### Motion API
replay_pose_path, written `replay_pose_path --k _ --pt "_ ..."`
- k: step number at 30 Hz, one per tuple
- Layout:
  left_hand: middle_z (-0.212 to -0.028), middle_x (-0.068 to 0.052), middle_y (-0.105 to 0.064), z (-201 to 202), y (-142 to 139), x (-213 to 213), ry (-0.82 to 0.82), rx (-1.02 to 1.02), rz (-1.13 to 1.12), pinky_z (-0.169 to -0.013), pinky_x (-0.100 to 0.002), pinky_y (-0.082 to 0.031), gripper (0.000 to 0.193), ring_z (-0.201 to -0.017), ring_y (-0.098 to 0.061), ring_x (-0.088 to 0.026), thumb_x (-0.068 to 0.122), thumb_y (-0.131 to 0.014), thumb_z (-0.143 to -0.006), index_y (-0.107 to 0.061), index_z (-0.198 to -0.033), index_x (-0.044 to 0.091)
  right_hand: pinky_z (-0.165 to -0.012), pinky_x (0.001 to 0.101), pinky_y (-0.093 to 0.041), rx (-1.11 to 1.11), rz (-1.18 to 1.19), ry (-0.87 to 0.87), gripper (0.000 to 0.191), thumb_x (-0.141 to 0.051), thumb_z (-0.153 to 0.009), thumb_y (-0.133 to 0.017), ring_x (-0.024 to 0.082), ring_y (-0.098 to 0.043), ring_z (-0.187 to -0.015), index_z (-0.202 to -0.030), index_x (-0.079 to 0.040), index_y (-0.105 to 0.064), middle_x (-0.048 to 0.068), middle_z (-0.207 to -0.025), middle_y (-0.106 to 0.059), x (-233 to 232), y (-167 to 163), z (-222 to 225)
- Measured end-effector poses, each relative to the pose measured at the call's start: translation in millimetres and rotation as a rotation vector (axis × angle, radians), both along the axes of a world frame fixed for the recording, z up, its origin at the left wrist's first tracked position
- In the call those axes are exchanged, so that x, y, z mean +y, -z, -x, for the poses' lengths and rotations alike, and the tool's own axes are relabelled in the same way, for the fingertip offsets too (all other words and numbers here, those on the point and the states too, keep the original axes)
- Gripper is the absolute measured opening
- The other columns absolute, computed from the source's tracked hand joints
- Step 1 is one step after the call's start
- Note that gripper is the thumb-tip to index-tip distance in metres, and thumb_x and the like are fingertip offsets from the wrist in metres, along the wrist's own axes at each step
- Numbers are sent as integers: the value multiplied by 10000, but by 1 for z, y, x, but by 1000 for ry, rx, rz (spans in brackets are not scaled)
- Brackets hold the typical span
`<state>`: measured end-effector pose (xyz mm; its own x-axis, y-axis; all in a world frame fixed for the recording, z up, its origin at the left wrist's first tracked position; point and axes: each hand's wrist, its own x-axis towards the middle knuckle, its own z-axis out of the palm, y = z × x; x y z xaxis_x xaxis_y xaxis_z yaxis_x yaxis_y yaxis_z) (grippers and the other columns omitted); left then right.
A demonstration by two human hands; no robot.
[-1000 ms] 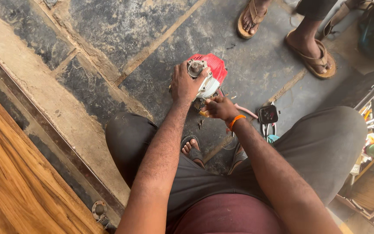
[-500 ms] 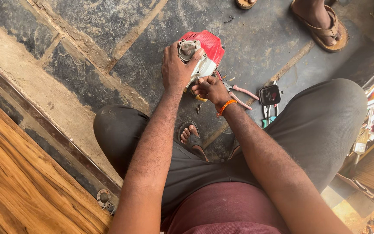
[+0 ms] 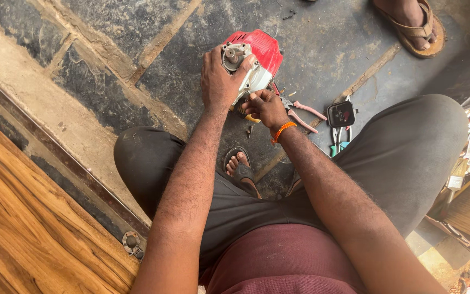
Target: The person is sitting on the floor and repairing a small red engine. They use a screwdriver to adjust components, then switch to pliers to remove a part. Another person briefly assists by handing over a tool. The person continues to disassemble and inspect the engine components.
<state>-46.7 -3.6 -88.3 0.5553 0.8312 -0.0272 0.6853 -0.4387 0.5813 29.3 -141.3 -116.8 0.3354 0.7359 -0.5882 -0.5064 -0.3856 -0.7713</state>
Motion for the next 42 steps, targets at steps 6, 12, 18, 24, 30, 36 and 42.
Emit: replay_pose_path --k 6,12,18,24,30,36,42 --pt "-1293 -153 -501 1 -1 0 2 -17 2 -903 -503 -602 927 -1249 -586 -310 786 -644 -856 -440 -1425 83 -672 295 -586 -75 81 -37 183 -251 -1071 -544 129 -722 -733 -1087 -78 -599 86 -919 -773 2 -4 8" --pt "-1280 -147 -510 0 3 1 4 4 -18 -924 -513 -590 893 -1257 -584 -310 779 -645 -873 -454 -1417 97 -700 315 -614 28 63 -31 225 -263 -1089 -442 153 -743 -745 -1104 -67 -551 123 -956 -765 7 -5 20" --pt "-1296 -150 -506 0 2 0 -8 -3 -11 -924 -513 -593 902 -1263 -581 -309 777 -640 -865 -451 -1415 87 -704 306 -611 60 -1 -17 261 -266 -1119 -372 156 -747 -759 -1070 -67 -533 140 -950 -760 9 -2 24" --pt "-1296 -149 -513 1 -5 -2 -1 -3 -31 -937 -503 -583 880 -1262 -582 -314 759 -665 -877 -465 -1407 87 -611 325 -588 113 -66 66 272 -287 -1116 -429 183 -706 -663 -1067 -39 -531 131 -873 -723 11 -3 19" --pt "-1299 -149 -516 -1 -6 -4 -2 -10 -41 -936 -488 -591 861 -1255 -598 -299 744 -666 -886 -469 -1405 86 -576 308 -585 99 -21 70 280 -295 -1097 -437 191 -733 -635 -1058 -31 -523 118 -829 -728 15 -15 22" --pt "-1309 -153 -508 0 -5 1 -22 16 -26 -914 -481 -589 892 -1250 -587 -296 754 -643 -876 -456 -1421 74 -523 296 -565 -19 98 24 299 -302 -1091 -460 162 -687 -569 -1063 -26 -572 91 -769 -706 20 -26 20" --pt "-1321 -138 -559 -9 -8 -12 -170 63 -198 -1075 -600 -447 798 -1215 -604 -304 688 -706 -849 -515 -1366 110 -498 317 -509 -38 34 68 300 -288 -1093 -490 158 -638 -548 -1015 -31 -626 78 -754 -689 22 -8 23"
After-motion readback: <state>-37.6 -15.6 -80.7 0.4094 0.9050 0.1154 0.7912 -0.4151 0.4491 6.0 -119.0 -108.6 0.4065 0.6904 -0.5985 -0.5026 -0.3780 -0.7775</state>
